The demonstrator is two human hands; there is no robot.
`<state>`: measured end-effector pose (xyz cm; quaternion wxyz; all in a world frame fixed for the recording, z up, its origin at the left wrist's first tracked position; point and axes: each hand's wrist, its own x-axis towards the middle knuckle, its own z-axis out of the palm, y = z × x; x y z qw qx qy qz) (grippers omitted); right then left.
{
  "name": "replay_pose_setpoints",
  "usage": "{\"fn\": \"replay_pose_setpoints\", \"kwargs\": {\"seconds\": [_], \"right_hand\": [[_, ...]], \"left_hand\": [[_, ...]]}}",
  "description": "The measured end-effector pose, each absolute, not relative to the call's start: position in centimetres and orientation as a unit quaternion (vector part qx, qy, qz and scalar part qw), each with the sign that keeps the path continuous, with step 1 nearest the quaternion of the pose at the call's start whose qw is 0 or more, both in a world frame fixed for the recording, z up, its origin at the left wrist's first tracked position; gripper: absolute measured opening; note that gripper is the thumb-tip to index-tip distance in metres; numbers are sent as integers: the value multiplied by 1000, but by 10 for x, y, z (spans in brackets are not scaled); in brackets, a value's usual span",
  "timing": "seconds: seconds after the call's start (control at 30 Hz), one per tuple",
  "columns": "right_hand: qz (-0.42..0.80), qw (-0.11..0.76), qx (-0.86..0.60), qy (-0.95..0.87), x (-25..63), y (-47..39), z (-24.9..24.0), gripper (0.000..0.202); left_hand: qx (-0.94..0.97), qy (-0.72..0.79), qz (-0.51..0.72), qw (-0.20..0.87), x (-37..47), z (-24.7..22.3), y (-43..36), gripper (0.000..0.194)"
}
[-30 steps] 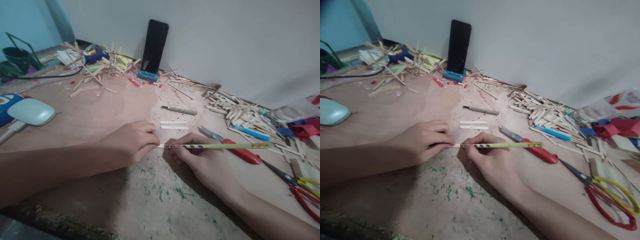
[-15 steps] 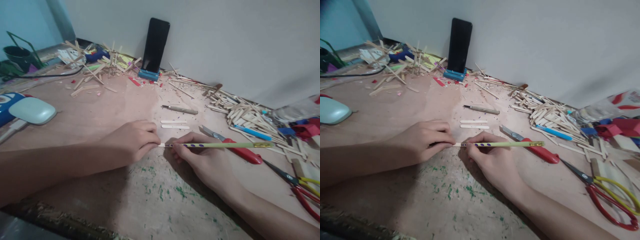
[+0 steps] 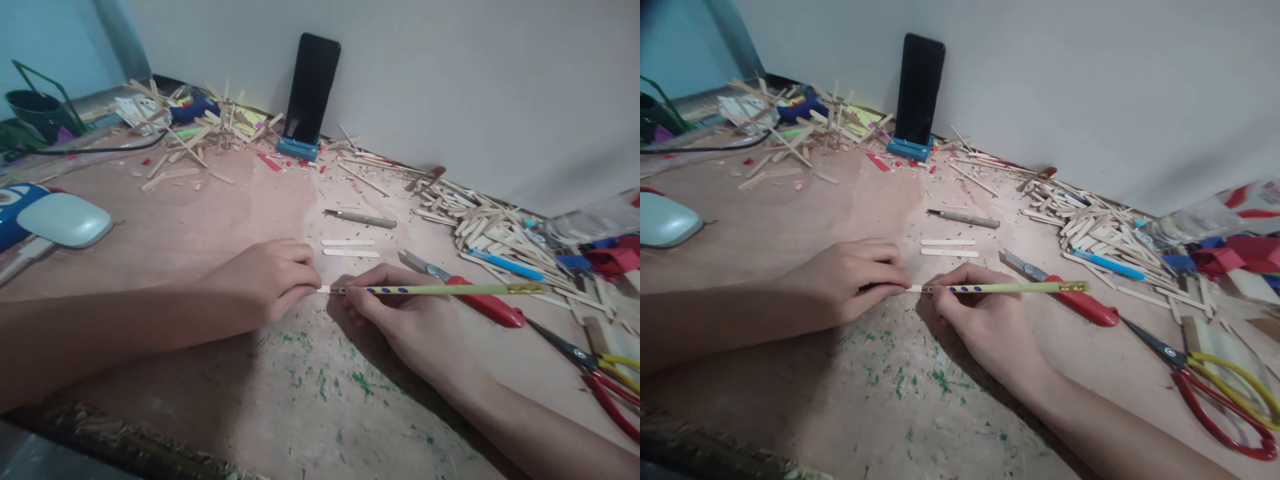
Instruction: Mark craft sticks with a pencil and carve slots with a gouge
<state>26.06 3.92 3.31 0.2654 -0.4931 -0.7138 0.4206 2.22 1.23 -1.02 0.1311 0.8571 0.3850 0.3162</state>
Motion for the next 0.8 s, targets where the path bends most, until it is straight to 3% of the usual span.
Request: {"fn": "replay_pose_setpoints", "kwargs": {"seconds": [0.8], "right_hand": [[406,272,-503,-713,260,39,30,14]], "left_hand": [[854,395,306,144,22,-9,12,22]]}}
